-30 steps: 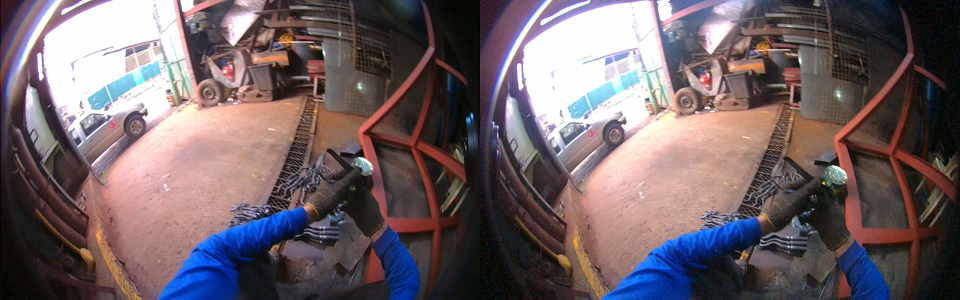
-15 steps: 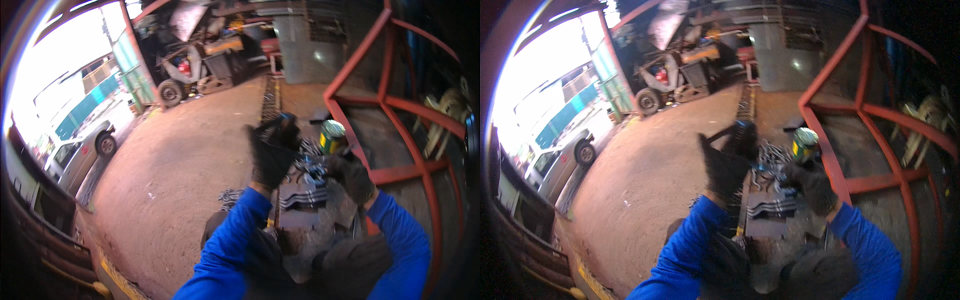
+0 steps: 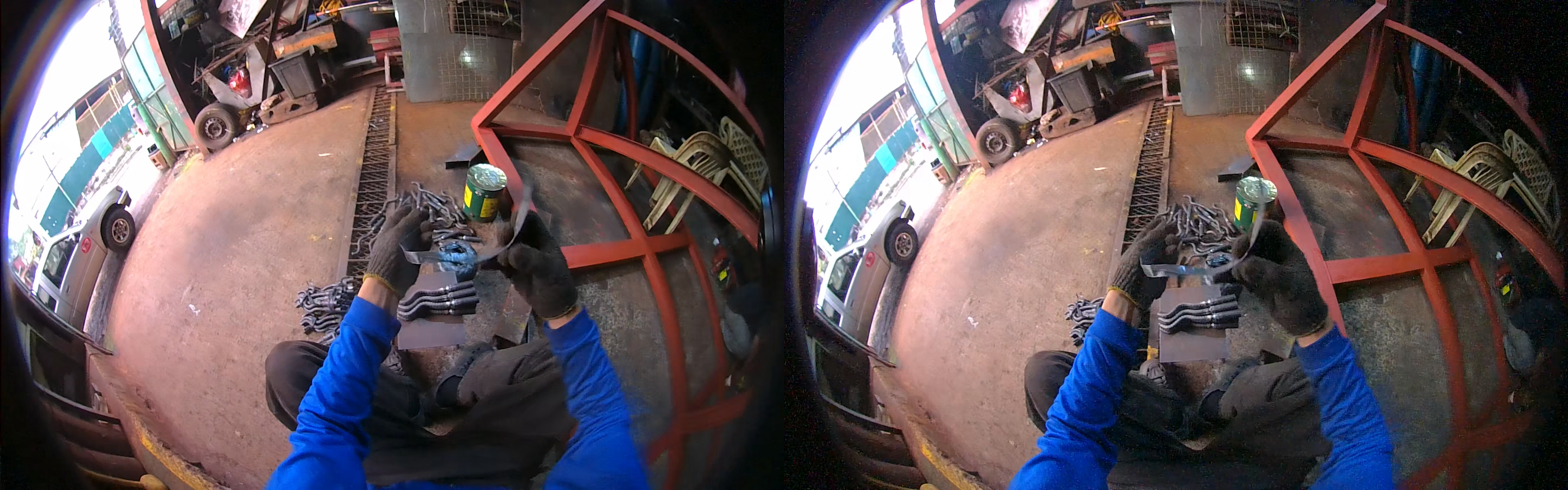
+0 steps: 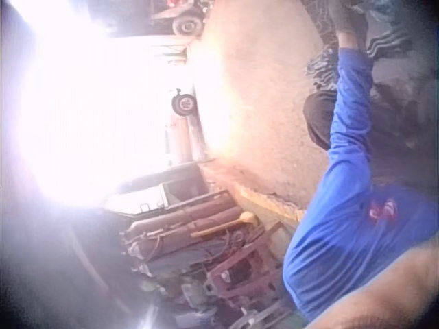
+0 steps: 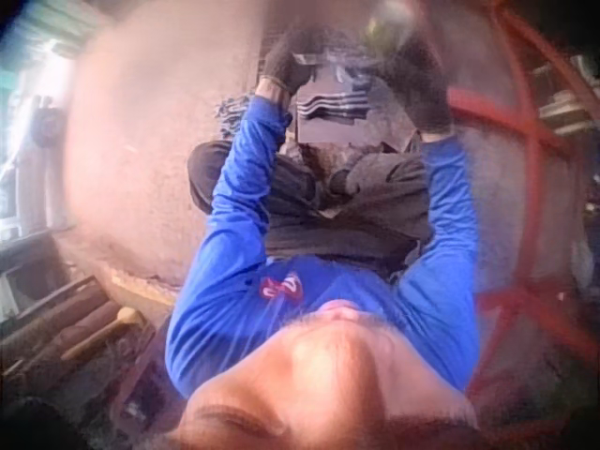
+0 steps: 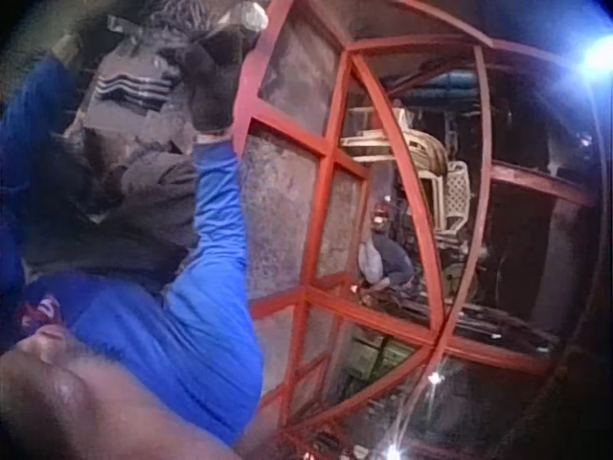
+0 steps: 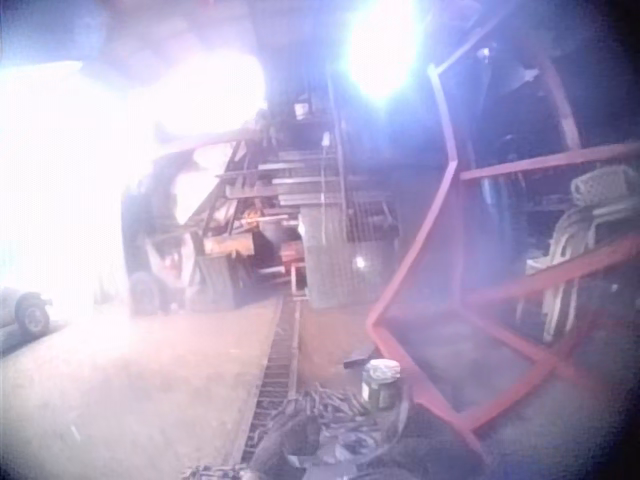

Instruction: The person sits on the floor and arranges several wavy metal rods on a flat metal plate. They then use a roll of black tape to wrap the rods together, securing them into a bundle.

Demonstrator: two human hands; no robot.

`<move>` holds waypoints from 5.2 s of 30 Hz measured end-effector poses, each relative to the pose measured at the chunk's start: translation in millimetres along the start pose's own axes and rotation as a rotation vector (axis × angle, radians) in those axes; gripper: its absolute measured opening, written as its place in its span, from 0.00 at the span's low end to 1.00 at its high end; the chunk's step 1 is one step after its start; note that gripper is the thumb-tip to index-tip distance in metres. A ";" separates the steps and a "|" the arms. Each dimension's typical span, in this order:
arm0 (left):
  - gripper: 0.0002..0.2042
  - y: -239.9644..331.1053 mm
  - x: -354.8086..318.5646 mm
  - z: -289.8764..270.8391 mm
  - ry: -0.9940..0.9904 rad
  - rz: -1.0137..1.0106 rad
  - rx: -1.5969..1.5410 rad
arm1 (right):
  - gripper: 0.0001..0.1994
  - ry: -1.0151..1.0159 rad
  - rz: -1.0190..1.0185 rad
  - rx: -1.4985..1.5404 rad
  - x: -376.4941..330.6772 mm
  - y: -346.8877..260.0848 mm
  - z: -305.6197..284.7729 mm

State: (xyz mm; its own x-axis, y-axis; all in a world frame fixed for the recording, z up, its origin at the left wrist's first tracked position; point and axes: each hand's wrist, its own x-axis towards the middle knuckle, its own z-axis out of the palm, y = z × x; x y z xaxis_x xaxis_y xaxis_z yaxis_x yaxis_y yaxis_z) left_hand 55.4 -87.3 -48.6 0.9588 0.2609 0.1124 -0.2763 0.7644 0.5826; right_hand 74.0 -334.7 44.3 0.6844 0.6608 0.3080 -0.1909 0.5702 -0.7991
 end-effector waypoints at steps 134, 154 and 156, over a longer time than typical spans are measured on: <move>0.13 0.5 -30.5 -17.1 0.496 0.157 0.063 | 0.22 0.711 -0.176 -0.148 -8.6 99.8 9.1; 0.10 -24.8 -59.0 8.7 0.594 0.150 0.272 | 0.18 0.402 -0.192 -1.024 -40.0 90.3 -47.9; 0.12 -15.3 -60.2 -1.8 0.728 0.190 0.387 | 0.17 0.470 0.048 -0.099 -26.5 72.0 -11.9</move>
State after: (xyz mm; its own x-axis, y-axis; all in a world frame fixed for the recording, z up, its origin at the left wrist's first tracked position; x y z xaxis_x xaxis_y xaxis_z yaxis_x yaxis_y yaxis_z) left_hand 1.8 -113.6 -65.8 0.5796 0.7808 -0.2334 -0.2593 0.4482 0.8555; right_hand 50.5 -316.9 -27.6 0.9248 0.3798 0.0208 -0.1779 0.4803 -0.8589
